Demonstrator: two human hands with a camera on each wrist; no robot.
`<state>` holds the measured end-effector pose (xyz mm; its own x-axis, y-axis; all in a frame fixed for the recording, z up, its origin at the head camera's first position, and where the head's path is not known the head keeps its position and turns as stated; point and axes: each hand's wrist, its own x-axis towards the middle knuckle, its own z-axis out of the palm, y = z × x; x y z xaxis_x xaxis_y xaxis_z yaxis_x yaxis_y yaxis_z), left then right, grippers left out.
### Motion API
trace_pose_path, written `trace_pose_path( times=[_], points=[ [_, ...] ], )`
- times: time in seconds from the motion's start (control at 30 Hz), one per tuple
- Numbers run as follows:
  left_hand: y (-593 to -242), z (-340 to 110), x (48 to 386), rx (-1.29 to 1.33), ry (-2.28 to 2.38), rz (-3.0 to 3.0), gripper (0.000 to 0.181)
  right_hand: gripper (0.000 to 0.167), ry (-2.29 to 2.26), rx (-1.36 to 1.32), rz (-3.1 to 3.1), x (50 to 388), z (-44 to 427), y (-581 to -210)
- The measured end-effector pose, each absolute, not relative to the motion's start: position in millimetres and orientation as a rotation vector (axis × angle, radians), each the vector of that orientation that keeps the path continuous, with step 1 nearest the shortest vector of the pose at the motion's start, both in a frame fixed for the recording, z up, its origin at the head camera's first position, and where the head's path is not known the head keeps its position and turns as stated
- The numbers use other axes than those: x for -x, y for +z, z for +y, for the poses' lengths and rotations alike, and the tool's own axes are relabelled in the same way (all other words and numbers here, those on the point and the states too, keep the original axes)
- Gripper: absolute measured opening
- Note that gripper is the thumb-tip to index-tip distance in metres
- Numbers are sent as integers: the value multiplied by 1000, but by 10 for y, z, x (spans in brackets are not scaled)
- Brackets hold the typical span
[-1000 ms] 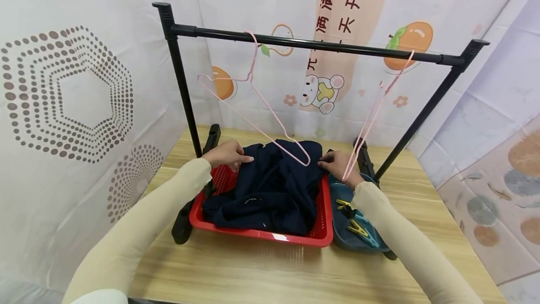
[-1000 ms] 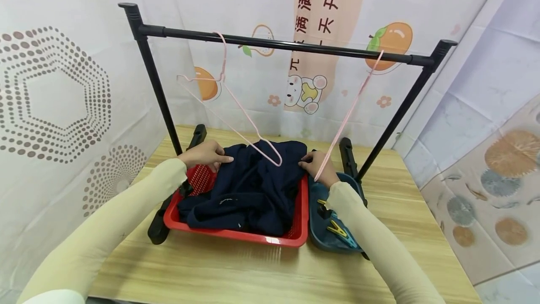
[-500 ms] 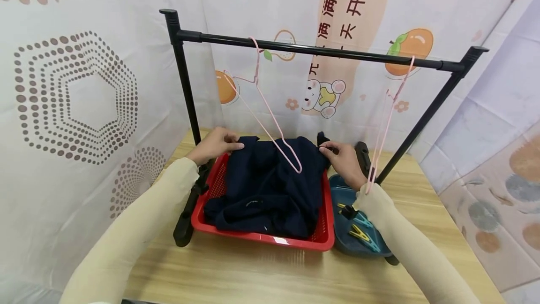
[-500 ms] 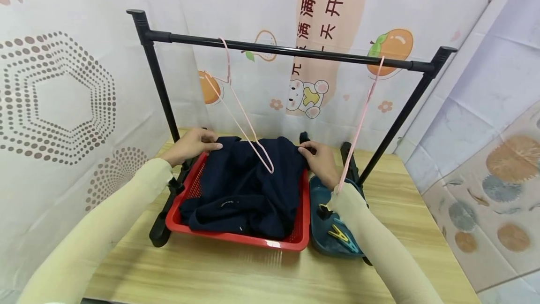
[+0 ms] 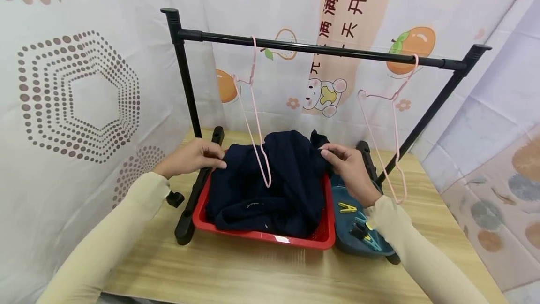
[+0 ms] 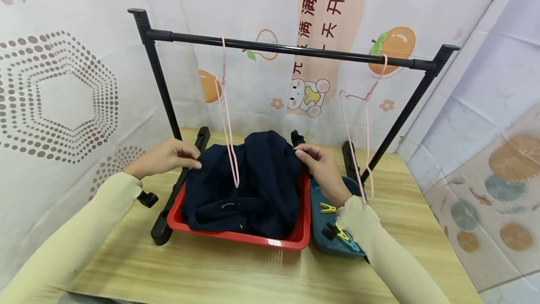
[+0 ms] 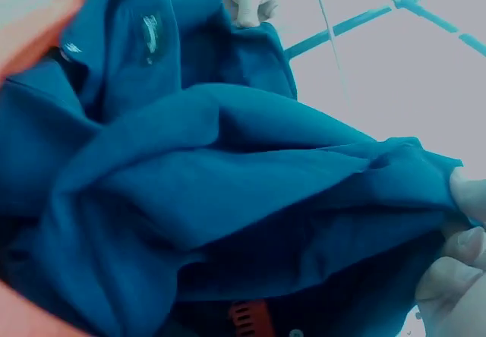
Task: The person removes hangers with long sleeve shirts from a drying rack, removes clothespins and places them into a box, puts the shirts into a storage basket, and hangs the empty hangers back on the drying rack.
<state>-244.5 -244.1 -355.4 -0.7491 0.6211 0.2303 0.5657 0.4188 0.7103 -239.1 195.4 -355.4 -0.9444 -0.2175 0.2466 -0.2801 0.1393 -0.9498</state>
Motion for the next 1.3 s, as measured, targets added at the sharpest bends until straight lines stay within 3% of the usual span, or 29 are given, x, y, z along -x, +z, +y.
trace_pose_path(
  times=[0.17, 0.3, 0.43, 0.9, 1.1, 1.2, 1.3],
  points=[
    [-3662, -2393, 2309, -1349, 982, 2508, 10, 17, 1730, -765, -2609, 2190, 2049, -3695],
    [-3778, -2356, 2223, -1414, 793, 2485, 15, 9, 1372, -1156, -2763, 2078, 2049, -3879],
    [-3893, -2304, 2183, -1436, 635, 2490, 22, 8, 1043, -1385, -2816, 2030, 2023, -4066],
    [-4238, -2071, 2123, -1410, 414, 2577, 30, 13, 53, -1263, -2669, 1971, 1897, -4275],
    [-4179, -2032, 2167, -1411, 417, 2588, 26, 12, 150, -1246, -2744, 2085, 2005, -4237],
    [-4058, -2086, 2226, -1465, 510, 2520, 22, 3, 455, -1374, -2836, 2132, 2082, -4121],
    [-3913, -2156, 2309, -1435, 704, 2545, 15, 8, 822, -1414, -2956, 2208, 2186, -3965]
  ],
)
